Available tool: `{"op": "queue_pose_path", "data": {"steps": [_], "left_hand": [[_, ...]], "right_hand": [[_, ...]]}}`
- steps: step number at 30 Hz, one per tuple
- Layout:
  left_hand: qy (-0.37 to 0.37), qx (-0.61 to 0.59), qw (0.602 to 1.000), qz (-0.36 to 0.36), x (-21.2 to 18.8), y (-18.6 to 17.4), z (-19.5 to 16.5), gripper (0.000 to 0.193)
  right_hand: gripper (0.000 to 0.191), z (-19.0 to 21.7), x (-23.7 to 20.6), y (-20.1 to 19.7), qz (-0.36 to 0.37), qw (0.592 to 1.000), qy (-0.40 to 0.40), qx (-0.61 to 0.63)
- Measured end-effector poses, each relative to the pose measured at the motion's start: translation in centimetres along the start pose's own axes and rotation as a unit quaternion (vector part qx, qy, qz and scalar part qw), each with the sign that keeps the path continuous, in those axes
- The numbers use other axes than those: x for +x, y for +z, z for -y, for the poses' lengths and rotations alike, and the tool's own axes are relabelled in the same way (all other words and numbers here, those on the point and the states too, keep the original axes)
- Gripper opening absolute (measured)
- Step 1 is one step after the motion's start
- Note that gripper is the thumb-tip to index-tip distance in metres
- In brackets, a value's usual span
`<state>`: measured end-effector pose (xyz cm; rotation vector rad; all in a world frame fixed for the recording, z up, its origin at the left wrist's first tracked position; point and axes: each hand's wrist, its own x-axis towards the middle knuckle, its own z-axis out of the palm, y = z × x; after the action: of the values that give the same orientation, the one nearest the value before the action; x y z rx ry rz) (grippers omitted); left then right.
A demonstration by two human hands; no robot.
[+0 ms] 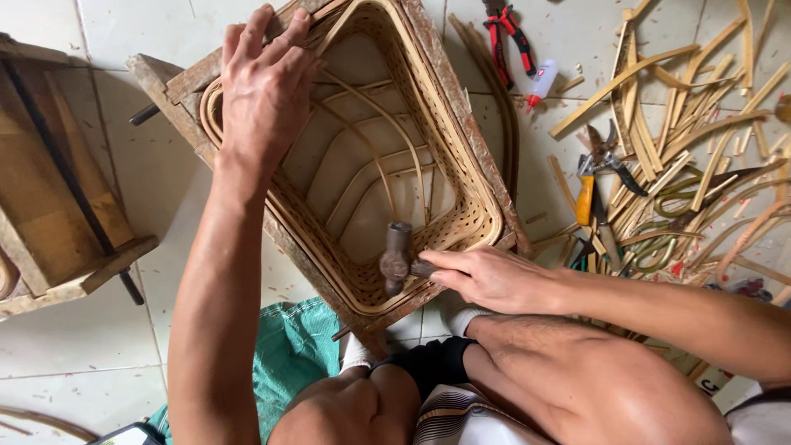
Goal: The person assembles a rectangular basket frame by inserting thin wooden strips into a wooden mold. They use a hammer to tap the strips into place, pliers to adjust and trim them, and apply glue along the frame edges to secure the pieces.
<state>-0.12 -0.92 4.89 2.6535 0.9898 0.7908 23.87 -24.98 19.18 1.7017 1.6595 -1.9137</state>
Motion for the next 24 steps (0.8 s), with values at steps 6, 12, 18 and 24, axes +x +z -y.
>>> {"op": "queue_pose_path", "data": {"steps": [6,12,18,24], "left_hand": [[-0.002,-0.010,1.000,-0.006,-0.2,0.4,0.1,0.008],[0.005,0.002,1.000,-0.008,-0.4,0.5,0.3,0.009],[0.006,0.002,1.000,-0.015,-0.3,-0.2,-0.1,0.007],[0.009,0.008,1.000,-0.011,-0.4,0.4,-0.3,0.006]], "right_hand": [[0.047,-1.3,2.4,3.5,-0.013,0.994,-0.107,-0.002],[0.058,-2.3,0.9,1.2,-0.021,0.978,-0.196,-0.061],[0.041,-6.2,-6.2,-0.9,-0.214,0.930,-0.239,-0.179],[0.053,-9.3,-4.5,2.6,-0.088,0.865,-0.432,-0.240]]}}
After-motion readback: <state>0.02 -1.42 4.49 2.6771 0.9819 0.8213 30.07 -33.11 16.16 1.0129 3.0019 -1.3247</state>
